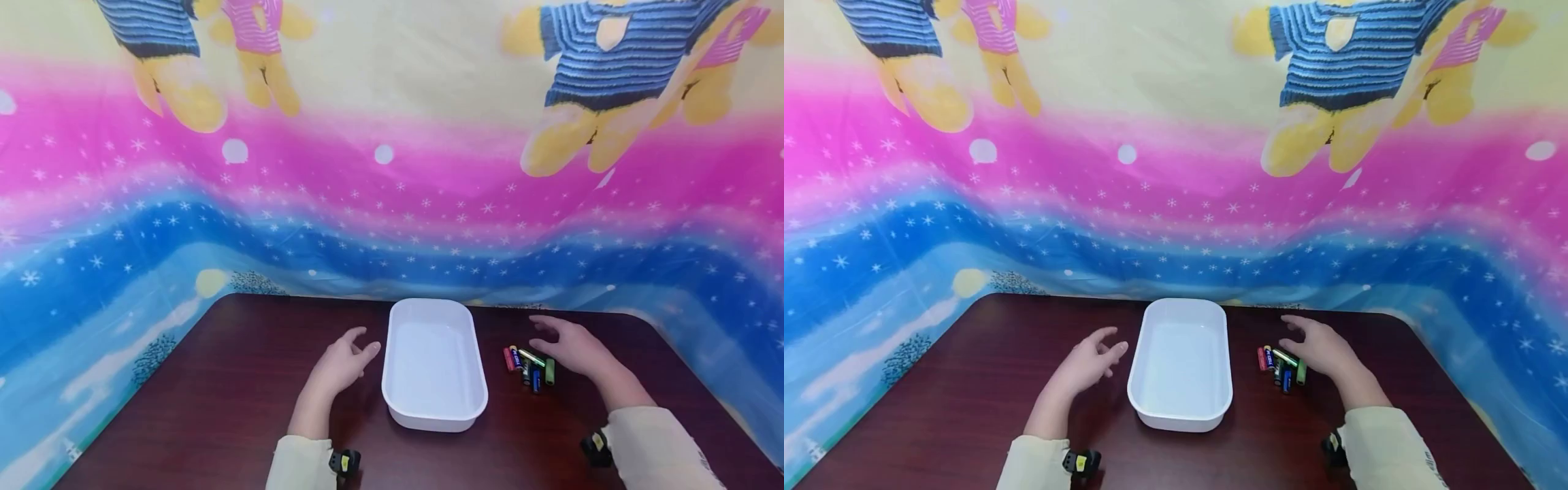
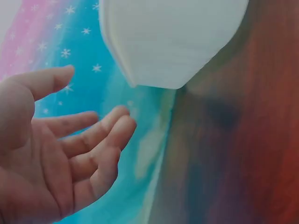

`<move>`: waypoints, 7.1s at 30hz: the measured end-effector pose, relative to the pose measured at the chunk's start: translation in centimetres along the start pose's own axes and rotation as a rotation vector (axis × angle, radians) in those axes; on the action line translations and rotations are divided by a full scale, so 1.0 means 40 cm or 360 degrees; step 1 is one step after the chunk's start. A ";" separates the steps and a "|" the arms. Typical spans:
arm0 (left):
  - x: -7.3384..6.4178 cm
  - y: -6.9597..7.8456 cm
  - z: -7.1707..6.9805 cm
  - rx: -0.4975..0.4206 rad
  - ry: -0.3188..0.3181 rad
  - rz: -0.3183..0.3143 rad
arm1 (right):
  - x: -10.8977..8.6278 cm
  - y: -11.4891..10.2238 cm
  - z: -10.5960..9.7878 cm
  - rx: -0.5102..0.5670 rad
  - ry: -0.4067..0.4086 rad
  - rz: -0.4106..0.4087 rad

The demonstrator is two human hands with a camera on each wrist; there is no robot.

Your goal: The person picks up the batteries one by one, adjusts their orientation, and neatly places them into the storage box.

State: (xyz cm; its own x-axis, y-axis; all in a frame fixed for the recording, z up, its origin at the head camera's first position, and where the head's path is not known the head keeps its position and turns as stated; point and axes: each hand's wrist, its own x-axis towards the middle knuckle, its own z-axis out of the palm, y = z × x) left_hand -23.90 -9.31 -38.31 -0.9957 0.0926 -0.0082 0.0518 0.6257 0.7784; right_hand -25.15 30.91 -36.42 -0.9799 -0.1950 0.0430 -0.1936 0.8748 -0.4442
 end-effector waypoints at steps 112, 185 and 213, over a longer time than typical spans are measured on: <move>0.067 -0.024 0.130 -0.1208 -0.0158 -0.0194 | 0.067 -0.014 0.024 0.1583 -0.0150 0.0118; 0.070 -0.052 0.139 -0.1276 -0.0256 -0.0117 | 0.229 -0.270 0.106 0.1860 -0.0180 0.0258; 0.077 -0.055 0.132 -0.1287 -0.0225 -0.0142 | 0.280 -0.324 0.173 0.1975 -0.0213 0.0204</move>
State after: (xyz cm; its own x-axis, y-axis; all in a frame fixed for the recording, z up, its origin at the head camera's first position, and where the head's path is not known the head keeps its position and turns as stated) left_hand -26.68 -6.31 -43.38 -0.9715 0.1995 -0.1283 -0.1524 -0.1103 0.9821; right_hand -33.27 14.32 -36.35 -0.9615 -0.2465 -0.1213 0.1501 -0.1016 -0.9834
